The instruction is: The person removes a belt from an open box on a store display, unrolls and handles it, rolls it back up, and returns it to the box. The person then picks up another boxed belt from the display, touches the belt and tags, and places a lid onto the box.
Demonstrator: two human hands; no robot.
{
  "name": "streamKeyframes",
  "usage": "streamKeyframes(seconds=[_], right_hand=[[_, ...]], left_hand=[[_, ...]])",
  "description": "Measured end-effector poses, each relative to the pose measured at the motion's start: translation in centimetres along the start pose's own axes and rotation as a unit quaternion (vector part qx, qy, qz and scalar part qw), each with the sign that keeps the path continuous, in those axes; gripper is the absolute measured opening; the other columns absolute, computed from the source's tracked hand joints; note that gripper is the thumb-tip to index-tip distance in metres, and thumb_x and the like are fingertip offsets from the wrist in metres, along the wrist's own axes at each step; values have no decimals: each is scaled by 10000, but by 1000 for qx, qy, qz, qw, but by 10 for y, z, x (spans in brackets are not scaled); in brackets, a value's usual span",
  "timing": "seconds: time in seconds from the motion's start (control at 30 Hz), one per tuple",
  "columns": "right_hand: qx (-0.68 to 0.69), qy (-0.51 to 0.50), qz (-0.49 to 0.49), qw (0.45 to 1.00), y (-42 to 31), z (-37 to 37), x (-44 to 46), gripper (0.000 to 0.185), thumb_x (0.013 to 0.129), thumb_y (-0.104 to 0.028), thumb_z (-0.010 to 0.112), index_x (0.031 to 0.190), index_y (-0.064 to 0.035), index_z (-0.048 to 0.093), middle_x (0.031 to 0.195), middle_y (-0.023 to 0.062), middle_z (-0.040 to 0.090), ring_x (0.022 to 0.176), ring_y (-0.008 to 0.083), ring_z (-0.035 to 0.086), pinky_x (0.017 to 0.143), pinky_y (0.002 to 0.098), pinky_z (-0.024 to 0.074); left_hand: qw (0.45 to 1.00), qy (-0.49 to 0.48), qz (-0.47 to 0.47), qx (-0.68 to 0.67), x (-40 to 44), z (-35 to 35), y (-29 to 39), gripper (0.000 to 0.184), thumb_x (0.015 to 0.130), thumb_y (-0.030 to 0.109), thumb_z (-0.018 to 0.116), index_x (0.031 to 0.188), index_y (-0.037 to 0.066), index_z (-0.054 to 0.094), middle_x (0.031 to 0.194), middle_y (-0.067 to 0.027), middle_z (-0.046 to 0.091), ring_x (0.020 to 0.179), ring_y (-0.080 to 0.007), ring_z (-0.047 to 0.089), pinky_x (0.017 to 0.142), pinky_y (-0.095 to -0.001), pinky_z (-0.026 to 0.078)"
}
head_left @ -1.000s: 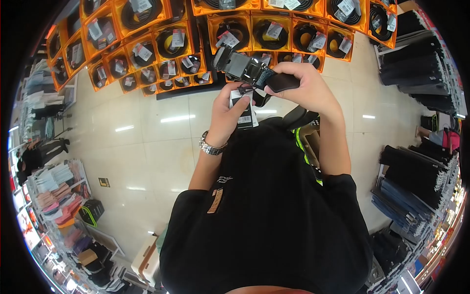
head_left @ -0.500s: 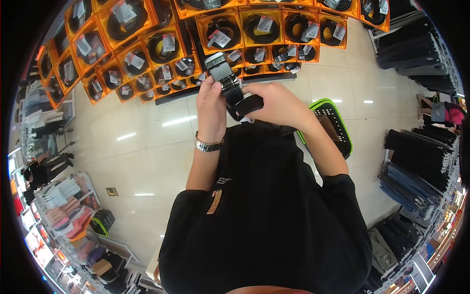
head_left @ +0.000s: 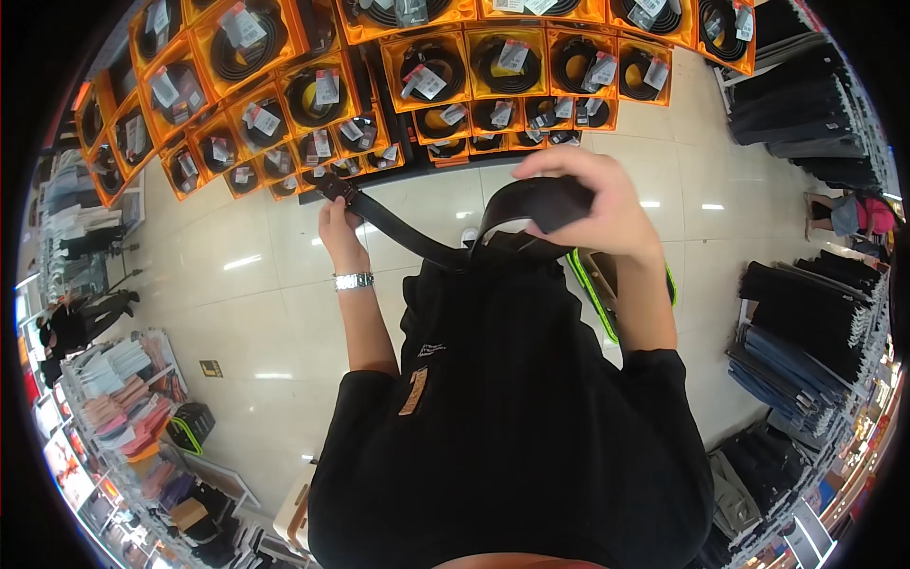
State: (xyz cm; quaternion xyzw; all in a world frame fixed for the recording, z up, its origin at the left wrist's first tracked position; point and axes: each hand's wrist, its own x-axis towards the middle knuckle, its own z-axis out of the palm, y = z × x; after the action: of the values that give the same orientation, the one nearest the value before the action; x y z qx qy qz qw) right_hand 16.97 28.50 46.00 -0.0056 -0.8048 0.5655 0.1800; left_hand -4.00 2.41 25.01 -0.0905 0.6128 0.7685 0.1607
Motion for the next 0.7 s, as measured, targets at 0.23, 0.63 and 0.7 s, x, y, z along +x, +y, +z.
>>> streamKeyframes(seconds=[0.23,0.63,0.7], right_hand=[[15,-48,-97,994,-32,25,10,317,580,-99,806,853,-50,652,724,60,605,632,227,568,570,309,431],[-36,-129,-55,989,-22,56,18,269,638,-163,763,861,-107,624,756,63,602,727,279,591,643,358,467],[-44,-126,-59,989,-15,51,15,294,631,-159,770,881,-101,627,774,65,610,737,278,595,652,355,471]], left_hand=[[958,85,-50,270,14,-54,-103,569,824,215,654,1285,-42,442,1171,-144,546,1040,-205,526,913,-328,411],[847,-521,66,76,-107,61,70,716,813,596,573,1054,-77,571,944,-90,631,857,-144,589,758,-258,452],[861,-508,2,-17,-115,69,75,597,771,472,699,1013,-64,592,880,-70,638,793,-104,581,704,-228,443]])
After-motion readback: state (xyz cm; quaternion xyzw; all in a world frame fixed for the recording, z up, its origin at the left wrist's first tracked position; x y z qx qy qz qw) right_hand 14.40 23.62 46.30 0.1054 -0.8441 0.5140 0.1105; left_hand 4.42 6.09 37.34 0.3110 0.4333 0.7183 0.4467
